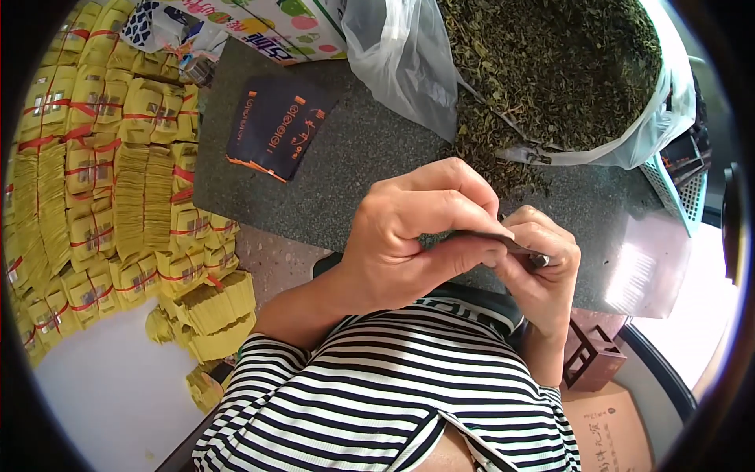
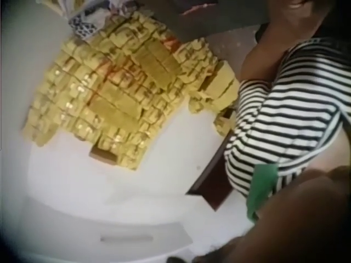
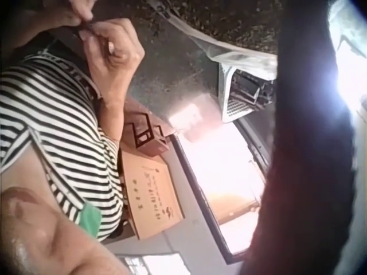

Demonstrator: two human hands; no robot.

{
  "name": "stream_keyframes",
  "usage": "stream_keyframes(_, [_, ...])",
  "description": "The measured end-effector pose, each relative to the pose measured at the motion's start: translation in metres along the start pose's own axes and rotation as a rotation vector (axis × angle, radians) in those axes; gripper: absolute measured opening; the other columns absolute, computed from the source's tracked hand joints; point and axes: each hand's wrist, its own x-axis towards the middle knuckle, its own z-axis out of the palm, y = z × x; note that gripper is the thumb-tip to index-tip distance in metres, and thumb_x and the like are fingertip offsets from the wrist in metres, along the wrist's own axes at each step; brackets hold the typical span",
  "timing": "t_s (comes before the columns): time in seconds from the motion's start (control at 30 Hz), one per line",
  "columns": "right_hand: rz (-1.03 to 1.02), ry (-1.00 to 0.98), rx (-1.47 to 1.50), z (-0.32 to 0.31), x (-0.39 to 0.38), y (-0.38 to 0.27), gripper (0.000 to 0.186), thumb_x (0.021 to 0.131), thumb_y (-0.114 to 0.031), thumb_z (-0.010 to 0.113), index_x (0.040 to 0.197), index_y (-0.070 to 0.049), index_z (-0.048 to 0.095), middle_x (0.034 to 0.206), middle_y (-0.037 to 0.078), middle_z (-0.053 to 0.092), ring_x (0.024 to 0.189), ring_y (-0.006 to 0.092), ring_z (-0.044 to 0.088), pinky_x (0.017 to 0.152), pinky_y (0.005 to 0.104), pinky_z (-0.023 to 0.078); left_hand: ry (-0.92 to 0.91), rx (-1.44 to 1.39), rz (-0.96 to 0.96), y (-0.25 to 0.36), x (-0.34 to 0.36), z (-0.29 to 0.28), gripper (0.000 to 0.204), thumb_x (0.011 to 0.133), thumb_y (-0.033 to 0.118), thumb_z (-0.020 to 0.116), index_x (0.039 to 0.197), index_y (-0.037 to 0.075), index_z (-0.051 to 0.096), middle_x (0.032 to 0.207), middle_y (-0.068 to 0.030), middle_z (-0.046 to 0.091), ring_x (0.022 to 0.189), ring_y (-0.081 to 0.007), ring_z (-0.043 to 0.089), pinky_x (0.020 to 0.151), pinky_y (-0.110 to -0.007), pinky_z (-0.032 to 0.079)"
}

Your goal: Scooping dried tea leaves from a large plastic bag into individual black packets using a plastic spoon.

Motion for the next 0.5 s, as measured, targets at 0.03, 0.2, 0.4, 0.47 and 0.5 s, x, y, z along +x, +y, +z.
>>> stream_keyframes(0.03, [0.021,0.012,0.051,0.001,-0.001,0.0,0.019,0.068,0.004,0.075,0.086,0.001,0.069,0.081,0.008,0.065,0.067,0.0156,0.061,0.056,0.0263,0.045,0.037,-0.009,0.007,-0.001,-0.001,0.001,0.019,0.077,-0.003,0.077,0.096,0.002,0.073,0.089,-0.0088,0.064,0.077,-0.0161,0.061,0.077,-0.028,0.049])
stream_keyframes(0.2, [0.097,0.038,0.122,0.005,0.003,-0.004,0.024,0.07,0.004,0.074,0.094,0.002,0.071,0.087,0.007,0.066,0.071,0.0131,0.06,0.058,0.0251,0.045,0.087,0.007,0.038,-0.008,-0.003,0.004,0.018,0.073,0.001,0.083,0.085,0.007,0.071,0.076,-0.0036,0.064,0.074,-0.0126,0.06,0.086,-0.036,0.048])
stream_keyframes(0.4, [-0.065,-0.028,0.21,0.003,0.005,0.008,0.018,0.071,0.006,0.073,0.088,0.004,0.071,0.079,0.009,0.065,0.069,0.0149,0.06,0.059,0.0266,0.045,0.133,-0.127,-0.058,-0.02,-0.006,0.012,0.015,0.079,0.007,0.081,0.083,0.005,0.067,0.077,-0.0023,0.063,0.073,-0.0117,0.057,0.085,-0.035,0.047])
stream_keyframes(0.47, [0.001,0.023,0.267,0.006,0.002,0.002,0.017,0.07,0.006,0.074,0.086,0.004,0.071,0.078,0.008,0.065,0.068,0.0147,0.059,0.059,0.0266,0.044,0.108,-0.197,-0.165,-0.01,-0.005,0.012,0.013,0.084,0.011,0.077,0.089,0.004,0.067,0.083,-0.0042,0.063,0.076,-0.0118,0.057,0.083,-0.032,0.046])
stream_keyframes(0.5, [0.066,0.077,0.325,0.008,0.002,0.0,0.016,0.069,0.006,0.075,0.084,0.003,0.07,0.077,0.007,0.065,0.066,0.0145,0.058,0.058,0.0265,0.043,0.08,-0.266,-0.27,-0.007,-0.004,0.012,0.015,0.089,0.014,0.074,0.095,0.002,0.068,0.089,-0.006,0.063,0.079,-0.012,0.057,0.082,-0.029,0.045])
